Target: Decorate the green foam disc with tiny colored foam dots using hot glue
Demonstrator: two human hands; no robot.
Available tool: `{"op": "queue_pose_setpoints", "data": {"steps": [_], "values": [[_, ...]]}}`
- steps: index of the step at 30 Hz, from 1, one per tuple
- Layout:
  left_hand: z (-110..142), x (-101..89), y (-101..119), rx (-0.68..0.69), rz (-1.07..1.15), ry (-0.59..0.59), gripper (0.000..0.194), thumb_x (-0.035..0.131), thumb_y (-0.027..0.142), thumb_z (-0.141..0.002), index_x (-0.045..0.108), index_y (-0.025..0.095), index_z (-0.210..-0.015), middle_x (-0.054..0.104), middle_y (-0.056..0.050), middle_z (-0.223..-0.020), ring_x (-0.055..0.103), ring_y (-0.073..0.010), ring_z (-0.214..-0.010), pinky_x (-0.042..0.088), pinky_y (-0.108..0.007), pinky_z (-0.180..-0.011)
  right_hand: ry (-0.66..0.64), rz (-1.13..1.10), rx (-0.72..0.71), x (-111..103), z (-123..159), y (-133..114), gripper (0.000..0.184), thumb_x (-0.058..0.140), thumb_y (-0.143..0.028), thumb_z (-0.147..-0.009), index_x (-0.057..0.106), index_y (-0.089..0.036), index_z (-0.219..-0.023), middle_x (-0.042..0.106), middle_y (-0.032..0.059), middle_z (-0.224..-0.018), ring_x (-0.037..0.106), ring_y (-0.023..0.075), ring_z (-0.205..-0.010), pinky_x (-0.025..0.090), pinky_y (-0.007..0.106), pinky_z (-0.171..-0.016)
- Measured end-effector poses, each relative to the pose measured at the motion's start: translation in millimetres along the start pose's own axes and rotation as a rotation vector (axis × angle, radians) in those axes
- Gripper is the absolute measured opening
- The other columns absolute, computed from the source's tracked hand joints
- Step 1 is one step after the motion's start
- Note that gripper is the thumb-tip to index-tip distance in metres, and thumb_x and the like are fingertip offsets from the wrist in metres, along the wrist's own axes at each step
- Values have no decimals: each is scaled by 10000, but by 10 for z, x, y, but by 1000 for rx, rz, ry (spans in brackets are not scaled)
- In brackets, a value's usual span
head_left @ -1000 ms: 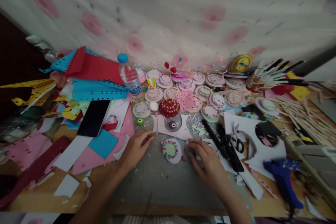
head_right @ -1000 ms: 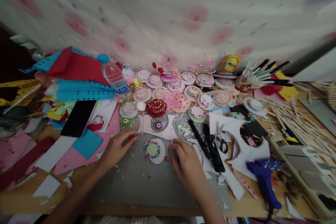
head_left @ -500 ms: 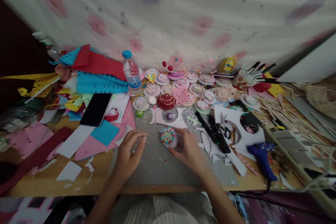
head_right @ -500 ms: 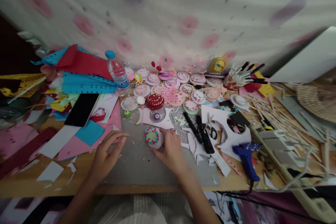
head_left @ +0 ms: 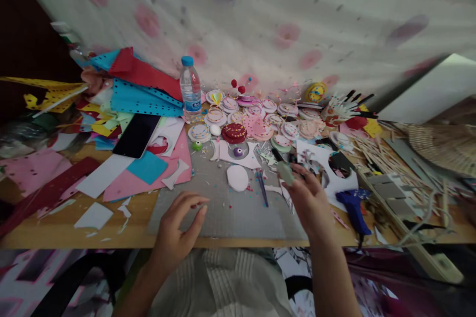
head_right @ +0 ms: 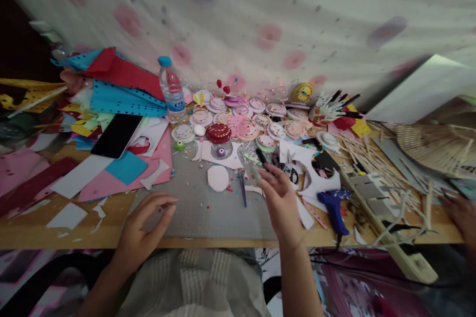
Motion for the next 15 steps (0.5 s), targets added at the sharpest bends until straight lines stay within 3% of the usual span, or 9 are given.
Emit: {"op": "queue_pose_setpoints", "data": {"steps": [4,7,9,11,15], "values": [[-154,267,-3,92,-129,-52,147,560,210,-910,590,200,-1054,650,-68,-1003,611,-211,-966,506,-348,-870,209,-14,-36,-551,191,-114,501,732,-400,-710,577,-223,-1153,716,109,-1054,713,261,-922,582,423,-817],[-447,625,-1,188,-264,-164,426,662,300,-853,506,179,-1230,618,-124,-1189,554,-278,-1125,466,-440,-962,266,78,-100,-778,361,-185,504,727,-410,-733,560,-237,-1176,712,100,-1062,713,260,-927,595,419,-787],[-646,902,3,267,-384,-288,604,733,358,-784,473,152,-1289,567,-163,-1290,496,-321,-1215,405,-487,-1032,274,139,-151,-844,460,-224,510,741,-402,-736,548,-253,-1183,710,89,-1073,702,251,-967,589,416,-815],[-812,1091,-16,299,-455,-364,641,775,358,-730,503,139,-1268,596,-161,-1221,516,-335,-1172,418,-486,-1008,250,171,-192,-848,537,-237,541,767,-379,-721,529,-255,-1191,708,90,-1074,692,241,-984,578,415,-838],[-956,1154,-51,342,-467,-378,625,781,340,-702,544,120,-1237,602,-150,-1116,539,-328,-1078,444,-476,-965,150,242,-233,-678,624,-146,571,773,-338,-732,483,-245,-1214,681,110,-1102,681,225,-978,559,406,-840]]}}
Point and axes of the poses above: each hand's wrist, its own z-axis away from the middle knuckle, its own x-axis out of the palm, y = z × x, the point moved 7 cm from there along -z, towards the middle knuckle
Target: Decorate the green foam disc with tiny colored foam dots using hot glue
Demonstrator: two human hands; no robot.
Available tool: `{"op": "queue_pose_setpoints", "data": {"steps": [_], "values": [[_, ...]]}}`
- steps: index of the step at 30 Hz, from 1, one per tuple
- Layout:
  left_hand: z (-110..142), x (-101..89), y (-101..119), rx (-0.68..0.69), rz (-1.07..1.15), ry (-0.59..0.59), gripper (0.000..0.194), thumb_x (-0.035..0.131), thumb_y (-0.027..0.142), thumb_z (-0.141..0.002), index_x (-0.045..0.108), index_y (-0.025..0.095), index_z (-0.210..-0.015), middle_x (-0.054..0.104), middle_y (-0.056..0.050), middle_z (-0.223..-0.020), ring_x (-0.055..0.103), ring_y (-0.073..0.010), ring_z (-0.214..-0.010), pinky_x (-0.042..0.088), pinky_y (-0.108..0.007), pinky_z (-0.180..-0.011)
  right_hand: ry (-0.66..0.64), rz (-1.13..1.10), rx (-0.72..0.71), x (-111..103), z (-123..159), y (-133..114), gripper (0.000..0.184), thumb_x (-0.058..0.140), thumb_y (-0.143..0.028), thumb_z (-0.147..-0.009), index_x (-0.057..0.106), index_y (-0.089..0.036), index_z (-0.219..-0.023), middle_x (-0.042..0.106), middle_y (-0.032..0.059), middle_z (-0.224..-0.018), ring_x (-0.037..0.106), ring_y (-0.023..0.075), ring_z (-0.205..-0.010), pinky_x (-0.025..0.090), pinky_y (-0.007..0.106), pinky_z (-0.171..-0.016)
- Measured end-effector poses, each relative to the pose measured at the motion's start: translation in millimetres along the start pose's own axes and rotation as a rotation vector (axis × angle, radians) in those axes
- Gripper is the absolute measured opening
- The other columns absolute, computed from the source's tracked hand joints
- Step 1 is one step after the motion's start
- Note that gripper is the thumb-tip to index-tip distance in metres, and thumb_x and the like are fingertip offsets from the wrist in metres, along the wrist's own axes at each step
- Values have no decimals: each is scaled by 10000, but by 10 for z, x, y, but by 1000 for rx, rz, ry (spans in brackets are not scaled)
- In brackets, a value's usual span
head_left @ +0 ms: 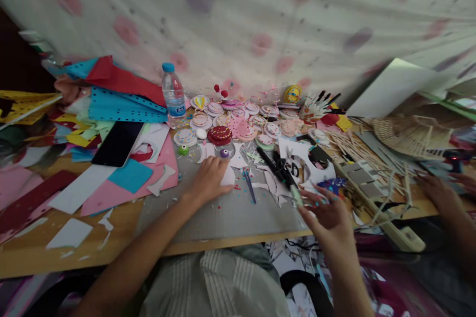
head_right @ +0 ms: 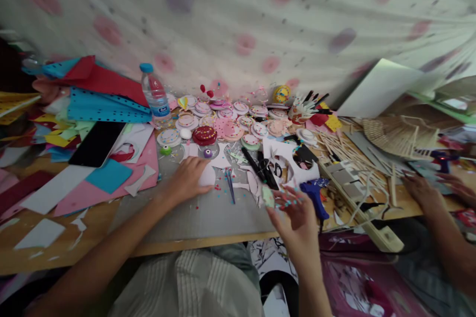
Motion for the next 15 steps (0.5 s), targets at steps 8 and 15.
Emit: {"op": "queue_pose_setpoints", "data": {"steps": [8,15], "values": [[239,-194,-271,-114,216,152,423,718,191,-745,574,209,-1143,522,-64,-1070,568,-258,-1037,486,-426,-936,-312,404,-212,1146,-95,168,553,684,-328,-791,443,-204,-1273,661,96,-1067,661,227,-929,555,403,-810],[595,-417,-579,-556,775,388,251,718,347,-762,569,197,-896,654,-13,-865,657,-186,-811,548,-290,-726,-383,470,-322,1354,-469,21,444,589,-310,-880,455,-180,-1283,639,132,-1181,627,238,-1059,526,410,-903]]}}
Point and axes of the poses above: each hand's wrist, its own z-axis away from the middle knuckle, its own x-axis out of the palm, y = z × x, the point moved 7 cm from there along -z, towards the middle knuckle
